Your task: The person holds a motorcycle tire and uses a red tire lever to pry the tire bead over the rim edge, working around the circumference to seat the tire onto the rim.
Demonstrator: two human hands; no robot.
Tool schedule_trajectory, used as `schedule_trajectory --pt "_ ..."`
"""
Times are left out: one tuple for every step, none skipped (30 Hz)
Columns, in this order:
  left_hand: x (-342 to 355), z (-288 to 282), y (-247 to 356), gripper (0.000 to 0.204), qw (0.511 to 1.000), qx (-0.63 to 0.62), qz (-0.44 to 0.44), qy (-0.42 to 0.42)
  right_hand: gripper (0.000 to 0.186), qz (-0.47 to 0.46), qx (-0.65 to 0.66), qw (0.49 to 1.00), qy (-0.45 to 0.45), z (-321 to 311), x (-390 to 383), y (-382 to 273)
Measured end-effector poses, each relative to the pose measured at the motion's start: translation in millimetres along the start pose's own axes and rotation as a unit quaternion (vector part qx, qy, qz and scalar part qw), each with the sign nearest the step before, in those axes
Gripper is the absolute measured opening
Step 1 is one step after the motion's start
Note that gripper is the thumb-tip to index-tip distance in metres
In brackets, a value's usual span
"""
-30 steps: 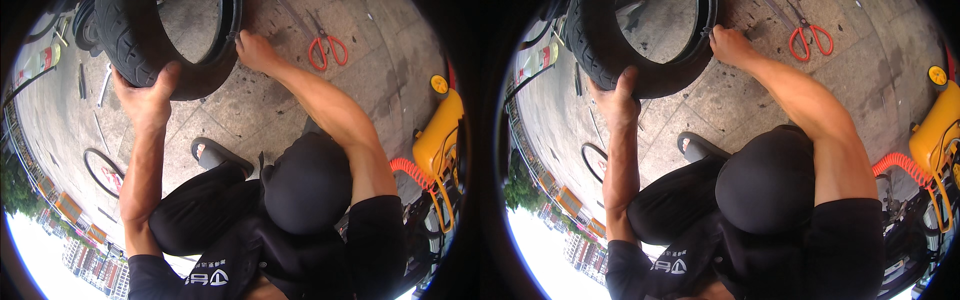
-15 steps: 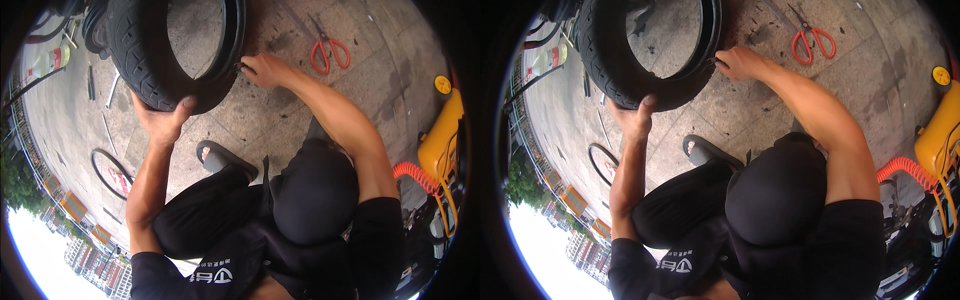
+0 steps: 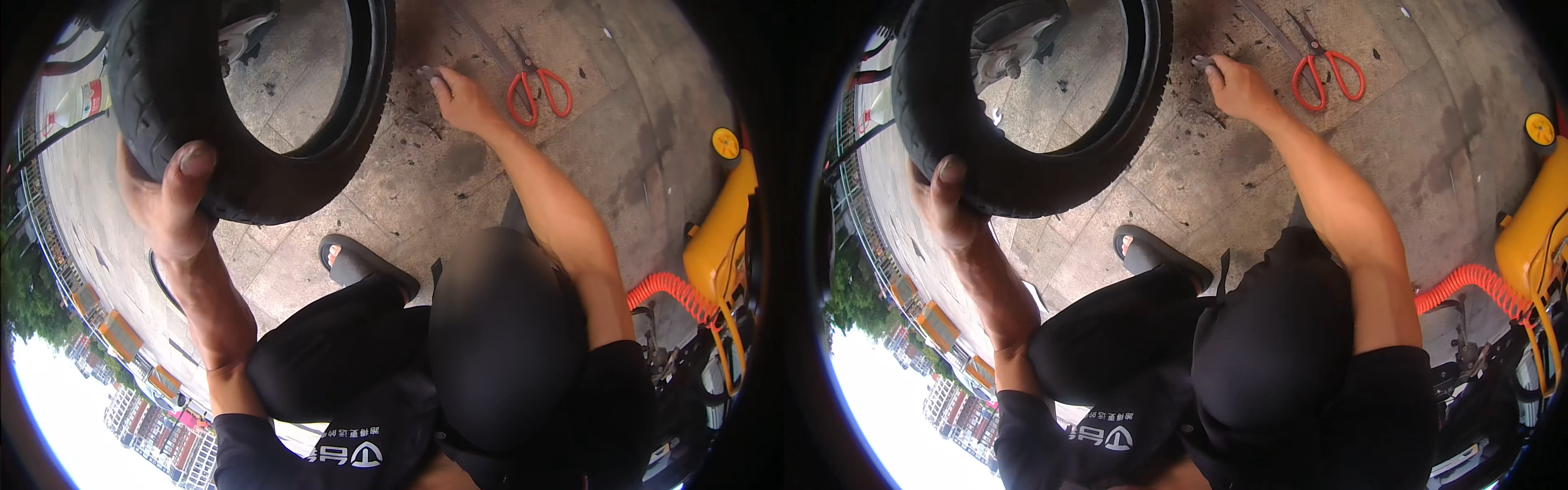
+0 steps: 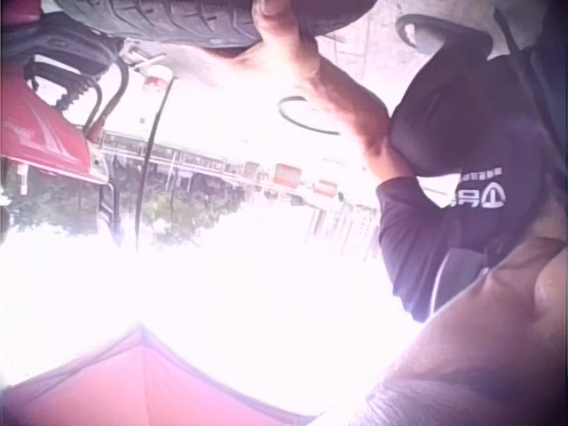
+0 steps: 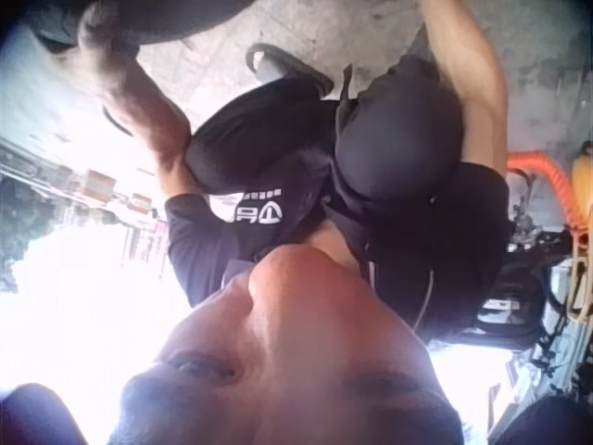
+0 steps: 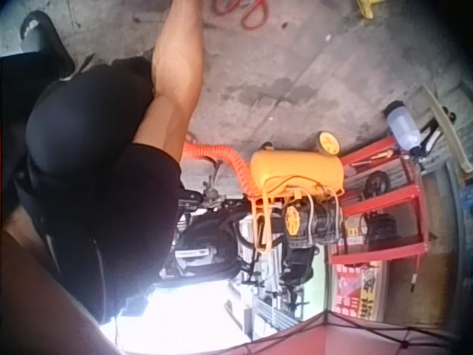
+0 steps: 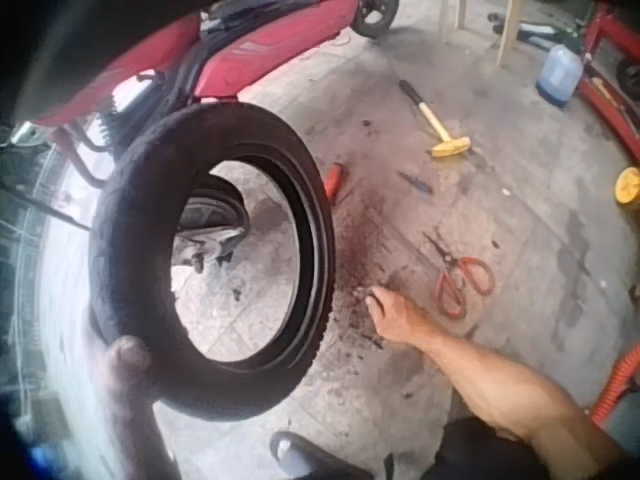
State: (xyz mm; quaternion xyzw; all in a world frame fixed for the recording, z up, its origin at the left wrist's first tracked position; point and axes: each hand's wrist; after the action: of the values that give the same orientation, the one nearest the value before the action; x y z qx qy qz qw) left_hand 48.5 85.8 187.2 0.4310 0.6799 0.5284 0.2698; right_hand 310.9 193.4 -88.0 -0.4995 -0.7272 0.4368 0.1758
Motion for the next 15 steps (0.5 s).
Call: schedule_trajectory --pt "-2.9 0.5 10.1 0.08 0.999 -0.024 0.037 0.009 0.032 0.029 -0.004 1.0 -0.006 -4.0 -0.5 2.3" --pt "-3.0 3.3 18.7 0.077 0.997 -0.018 0.026 -0.065 0.033 0.043 -0.002 0.999 0.008 -10.7 5.6 4.4" --pt "-2.9 7.2 22.7 0.078 0.996 -0.038 0.044 -0.063 0.035 0.04 -0.001 0.999 0.03 -19.8 13.0 6.1" --pt "-3.8 11.6 24.8 0.079 0.998 -0.001 -0.003 -0.066 0.036 0.049 -0.002 0.997 0.066 -24.5 17.7 4.5" --pt "-6.0 18.5 20.5 0.083 0.999 0.022 -0.03 -0.002 0.037 0.052 -0.013 0.996 0.075 -33.3 23.3 3.1" --pt "-7.5 22.3 16.8 0.086 0.997 0.062 -0.044 -0.015 0.038 0.062 -0.02 0.994 0.082 -40.9 27.8 0.3" --pt "-12.4 30.1 6.4 0.089 0.988 0.134 -0.06 -0.036 0.038 0.078 -0.029 0.992 0.09 -47.5 33.4 -3.7" --pt "-13.9 30.4 0.4 0.09 0.993 0.107 -0.026 -0.043 0.039 0.092 -0.029 0.99 0.104 -50.6 37.7 -8.5" --pt "-19.2 30.1 -6.5 0.091 0.994 0.092 0.007 -0.065 0.038 0.08 -0.033 0.99 0.11 -57.8 42.6 -11.3" --pt "-23.0 31.0 -13.5 0.091 0.99 0.113 0.013 -0.079 0.038 0.079 -0.034 0.991 0.098 -54.4 41.0 -17.3" --pt "-28.0 25.8 -14.5 0.093 0.986 0.146 0.029 -0.072 0.038 0.097 -0.039 0.991 0.078 -54.2 38.9 -21.1" --pt "-28.7 25.5 -18.9 0.093 0.993 0.105 0.011 -0.053 0.034 0.067 -0.056 0.99 0.111 -52.5 37.1 -23.7" --pt "-31.2 21.4 -18.3 0.094 0.994 0.104 0.016 -0.041 0.033 0.025 -0.036 0.988 0.147 -51.3 37.5 -25.7" --pt "-32.2 19.1 -18.6 0.095 0.996 0.082 0.026 -0.009 0.032 0.012 -0.02 0.988 0.155 -48.2 29.4 -25.6" --pt "-32.4 17.3 -18.4 0.098 0.999 0.036 0.03 0.014 0.031 0.014 -0.006 0.988 0.152 -45.8 25.0 -25.1"
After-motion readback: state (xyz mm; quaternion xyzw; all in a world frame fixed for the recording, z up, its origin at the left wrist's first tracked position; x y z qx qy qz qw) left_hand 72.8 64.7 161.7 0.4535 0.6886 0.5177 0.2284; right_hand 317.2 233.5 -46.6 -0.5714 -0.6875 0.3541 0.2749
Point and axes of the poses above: each hand's wrist, its own x-axis towards the middle knuckle, its own z-axis out of the palm, y = z × x, and after that the axes turned 6 degrees about y, right-handed
